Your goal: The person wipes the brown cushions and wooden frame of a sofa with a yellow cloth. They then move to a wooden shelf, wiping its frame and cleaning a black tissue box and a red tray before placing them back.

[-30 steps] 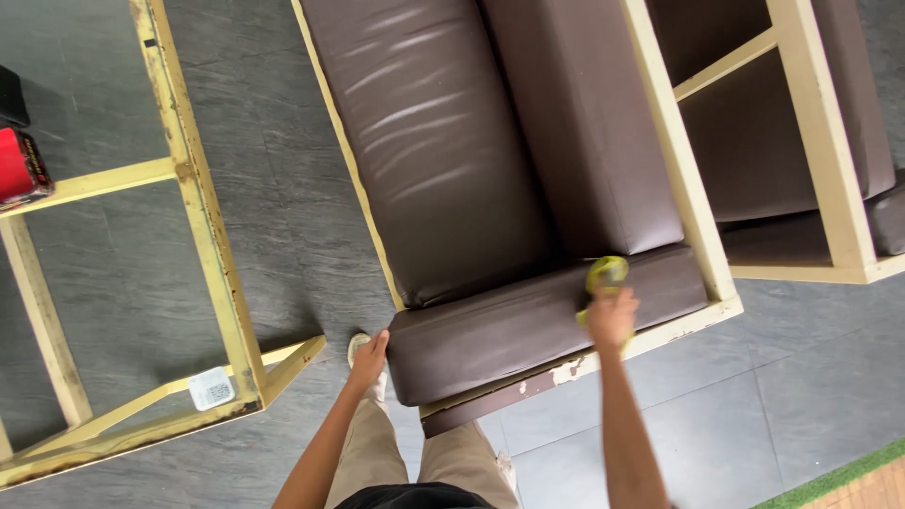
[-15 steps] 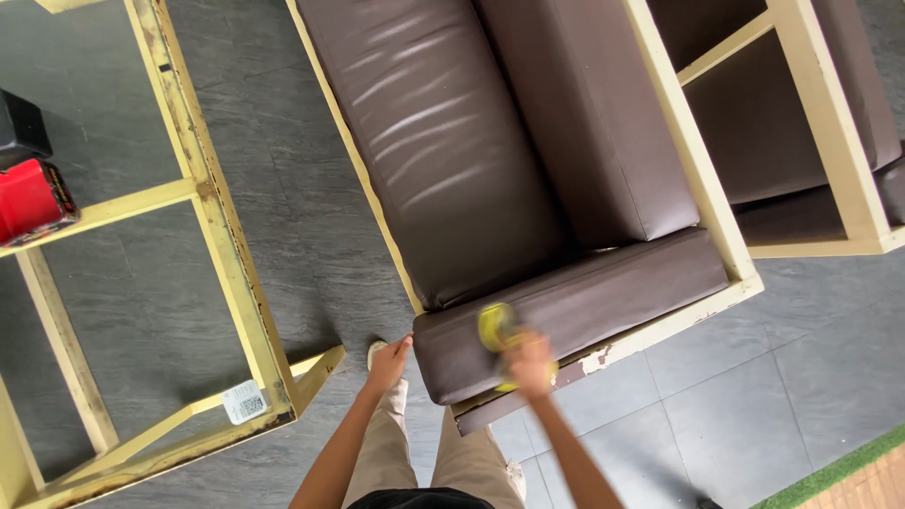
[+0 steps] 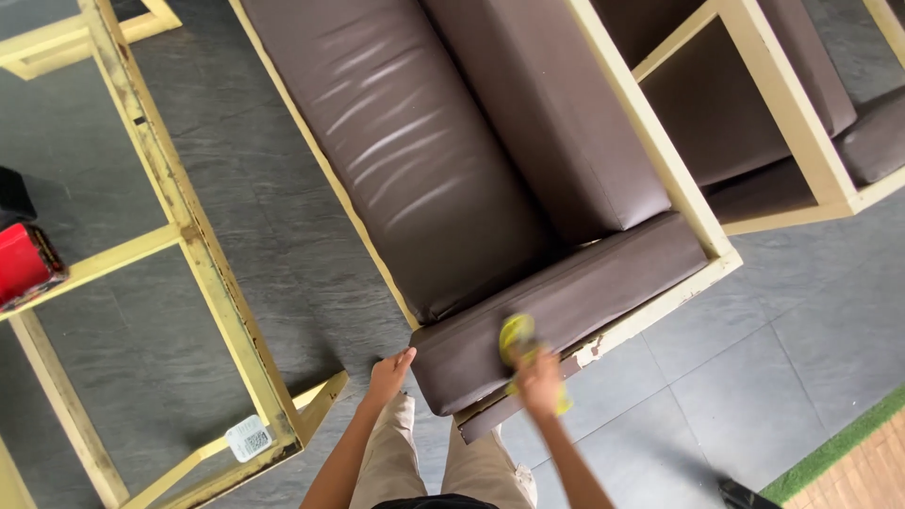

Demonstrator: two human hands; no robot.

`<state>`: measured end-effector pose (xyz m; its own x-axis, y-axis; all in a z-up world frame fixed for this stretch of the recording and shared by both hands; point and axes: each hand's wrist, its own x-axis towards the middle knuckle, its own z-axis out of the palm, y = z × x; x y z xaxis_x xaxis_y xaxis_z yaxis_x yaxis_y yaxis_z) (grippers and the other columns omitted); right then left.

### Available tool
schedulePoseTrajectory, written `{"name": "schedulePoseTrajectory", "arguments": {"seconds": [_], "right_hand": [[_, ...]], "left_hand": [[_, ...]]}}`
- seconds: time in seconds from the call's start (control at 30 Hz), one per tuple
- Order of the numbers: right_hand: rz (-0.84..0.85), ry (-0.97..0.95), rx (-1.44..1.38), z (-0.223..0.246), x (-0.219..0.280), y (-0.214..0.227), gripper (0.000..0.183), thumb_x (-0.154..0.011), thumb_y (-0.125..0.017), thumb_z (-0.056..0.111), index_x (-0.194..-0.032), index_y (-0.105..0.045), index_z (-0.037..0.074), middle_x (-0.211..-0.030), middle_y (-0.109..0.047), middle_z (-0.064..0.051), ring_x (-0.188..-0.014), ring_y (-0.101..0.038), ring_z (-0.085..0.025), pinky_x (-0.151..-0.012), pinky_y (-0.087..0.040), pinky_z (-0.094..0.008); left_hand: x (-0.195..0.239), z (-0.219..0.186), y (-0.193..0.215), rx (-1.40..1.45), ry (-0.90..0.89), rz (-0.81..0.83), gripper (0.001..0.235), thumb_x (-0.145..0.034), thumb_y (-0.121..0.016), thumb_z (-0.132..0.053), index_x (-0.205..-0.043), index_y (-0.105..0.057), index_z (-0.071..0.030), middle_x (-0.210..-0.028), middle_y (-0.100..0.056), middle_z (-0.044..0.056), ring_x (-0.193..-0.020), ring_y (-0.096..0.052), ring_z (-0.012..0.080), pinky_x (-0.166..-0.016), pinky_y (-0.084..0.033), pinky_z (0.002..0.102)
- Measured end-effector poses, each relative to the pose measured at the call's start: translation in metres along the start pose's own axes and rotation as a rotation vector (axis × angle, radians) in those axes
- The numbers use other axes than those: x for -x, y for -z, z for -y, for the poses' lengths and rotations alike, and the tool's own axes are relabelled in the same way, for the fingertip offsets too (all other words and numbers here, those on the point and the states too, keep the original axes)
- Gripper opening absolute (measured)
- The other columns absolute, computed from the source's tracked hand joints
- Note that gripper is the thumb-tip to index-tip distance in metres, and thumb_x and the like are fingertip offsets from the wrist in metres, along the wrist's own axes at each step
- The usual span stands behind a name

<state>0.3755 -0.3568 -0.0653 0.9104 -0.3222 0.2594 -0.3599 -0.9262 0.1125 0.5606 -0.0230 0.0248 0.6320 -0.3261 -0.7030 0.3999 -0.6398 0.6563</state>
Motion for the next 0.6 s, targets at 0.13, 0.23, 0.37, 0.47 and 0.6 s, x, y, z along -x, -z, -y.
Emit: {"name": "schedulePoseTrajectory", "arguments": {"seconds": [0.13, 0.23, 0.37, 0.47, 0.6], "right_hand": [[0.106, 0.465, -0.439, 0.120, 0.048, 0.100, 0.054, -0.090, -0.055, 0.007, -0.139, -0.060, 0.029, -0.135, -0.052, -0.017, -0.114, -0.051, -0.041, -0.093, -0.038, -0.056], [0.109, 0.585, -0.464, 0.127, 0.033, 0.133, 0.045, -0.088, -0.064, 0.013, -0.129, -0.067, 0.032, -0.127, -0.055, -0.014, -0.099, -0.056, -0.037, -0.071, -0.048, -0.050], [-0.070, 0.406, -0.342, 0.065, -0.009, 0.096, 0.050, -0.084, -0.074, 0.021, -0.132, -0.065, 0.035, -0.131, -0.053, -0.010, -0.105, -0.055, -0.033, -0.070, -0.051, -0.047], [-0.206, 0.260, -0.145, -0.009, -0.036, 0.046, 0.025, -0.086, -0.072, 0.012, -0.103, -0.070, 0.029, -0.130, -0.056, -0.016, -0.107, -0.053, -0.042, -0.082, -0.041, -0.052], [-0.098, -0.080, 0.124, -0.071, -0.081, 0.041, 0.038, -0.095, -0.065, 0.011, -0.120, -0.066, 0.040, -0.123, -0.054, -0.013, -0.108, -0.062, -0.042, -0.069, -0.057, -0.046]], "left_hand": [[0.001, -0.007, 0.005, 0.063, 0.010, 0.025, 0.046, -0.096, -0.052, -0.058, -0.098, -0.048, -0.012, -0.099, -0.043, 0.004, -0.050, -0.036, 0.0097, -0.061, -0.029, 0.035], [-0.003, 0.000, 0.006, 0.013, -0.028, 0.044, 0.047, -0.095, -0.052, -0.058, -0.092, -0.050, -0.011, -0.096, -0.051, 0.005, -0.045, -0.044, 0.0112, -0.058, -0.035, 0.033], [-0.009, -0.003, 0.011, -0.068, -0.017, 0.084, 0.071, -0.093, -0.048, -0.064, -0.134, -0.070, -0.010, -0.050, -0.048, 0.004, -0.052, -0.051, 0.0136, -0.061, -0.036, 0.030], [-0.030, 0.030, 0.000, -0.100, -0.085, 0.046, 0.074, -0.098, -0.059, -0.068, -0.121, -0.074, 0.000, -0.079, -0.076, 0.020, -0.081, -0.076, 0.0319, -0.062, -0.057, 0.038], [-0.054, 0.072, -0.020, -0.058, -0.053, 0.037, 0.074, -0.095, -0.062, -0.068, -0.128, -0.073, -0.003, -0.092, -0.077, 0.025, -0.092, -0.075, 0.0376, -0.068, -0.058, 0.044]]}}
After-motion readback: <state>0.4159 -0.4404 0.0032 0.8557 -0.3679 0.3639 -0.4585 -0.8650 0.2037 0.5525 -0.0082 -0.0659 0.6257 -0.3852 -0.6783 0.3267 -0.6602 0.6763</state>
